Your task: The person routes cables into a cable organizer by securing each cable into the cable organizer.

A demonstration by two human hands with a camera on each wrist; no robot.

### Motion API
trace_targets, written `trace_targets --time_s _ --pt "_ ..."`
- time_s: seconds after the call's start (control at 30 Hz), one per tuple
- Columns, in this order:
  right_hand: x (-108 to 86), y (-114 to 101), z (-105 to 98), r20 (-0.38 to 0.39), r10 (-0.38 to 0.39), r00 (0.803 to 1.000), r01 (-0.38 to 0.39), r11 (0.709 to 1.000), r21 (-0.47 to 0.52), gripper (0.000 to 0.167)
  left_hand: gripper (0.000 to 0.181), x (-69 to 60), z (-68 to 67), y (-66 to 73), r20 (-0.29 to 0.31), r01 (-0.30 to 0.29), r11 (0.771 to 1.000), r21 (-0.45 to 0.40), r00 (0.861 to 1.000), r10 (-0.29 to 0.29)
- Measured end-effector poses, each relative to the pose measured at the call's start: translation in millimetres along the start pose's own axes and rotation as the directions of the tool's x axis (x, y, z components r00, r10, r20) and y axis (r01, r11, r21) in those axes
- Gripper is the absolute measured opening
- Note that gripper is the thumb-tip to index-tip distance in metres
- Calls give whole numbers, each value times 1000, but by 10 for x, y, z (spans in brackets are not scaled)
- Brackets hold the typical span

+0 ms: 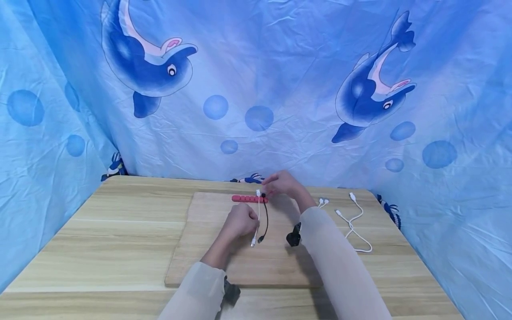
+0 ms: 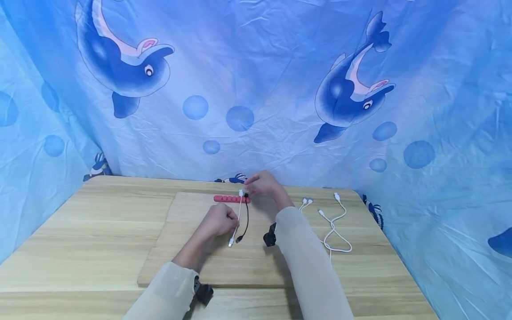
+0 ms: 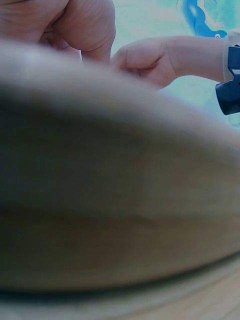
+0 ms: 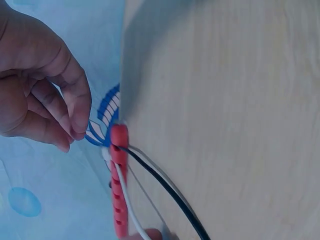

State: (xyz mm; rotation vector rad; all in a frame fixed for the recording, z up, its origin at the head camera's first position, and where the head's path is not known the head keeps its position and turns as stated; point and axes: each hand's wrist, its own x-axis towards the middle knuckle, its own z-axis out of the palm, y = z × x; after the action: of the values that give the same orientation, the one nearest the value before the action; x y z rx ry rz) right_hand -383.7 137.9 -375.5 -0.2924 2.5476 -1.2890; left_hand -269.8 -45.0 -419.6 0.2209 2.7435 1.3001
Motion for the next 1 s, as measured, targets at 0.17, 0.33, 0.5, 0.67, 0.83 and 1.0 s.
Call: trace_targets --time_s 0.17,0.33,0.5,0.67,0.83,1.0 --pt "-67 -12 -155 7 -13 1000 13 1000 -1 34 17 -3 -2 0 -2 -5 1000 -5 1000 5" --pt "-147 70 -365 -27 6 1000 -5 999 47 37 18 -14 10 32 13 -2 1000 -24 1000 3" --pt "-235 169 -593 -56 7 998 -2 997 78 38 16 -28 18 67 24 22 999 -34 999 -21" --pt "-314 304 -816 -71 17 997 -12 997 73 41 16 -19 21 67 24 29 999 -36 999 -28" --pt "-381 434 -1004 -93 29 995 -24 998 60 43 15 -19 -15 48 21 37 999 -26 999 -37" --pt "-484 547 -1195 -126 65 990 -58 997 52 43 16 -9 -15 41 13 30 999 -12 999 -30"
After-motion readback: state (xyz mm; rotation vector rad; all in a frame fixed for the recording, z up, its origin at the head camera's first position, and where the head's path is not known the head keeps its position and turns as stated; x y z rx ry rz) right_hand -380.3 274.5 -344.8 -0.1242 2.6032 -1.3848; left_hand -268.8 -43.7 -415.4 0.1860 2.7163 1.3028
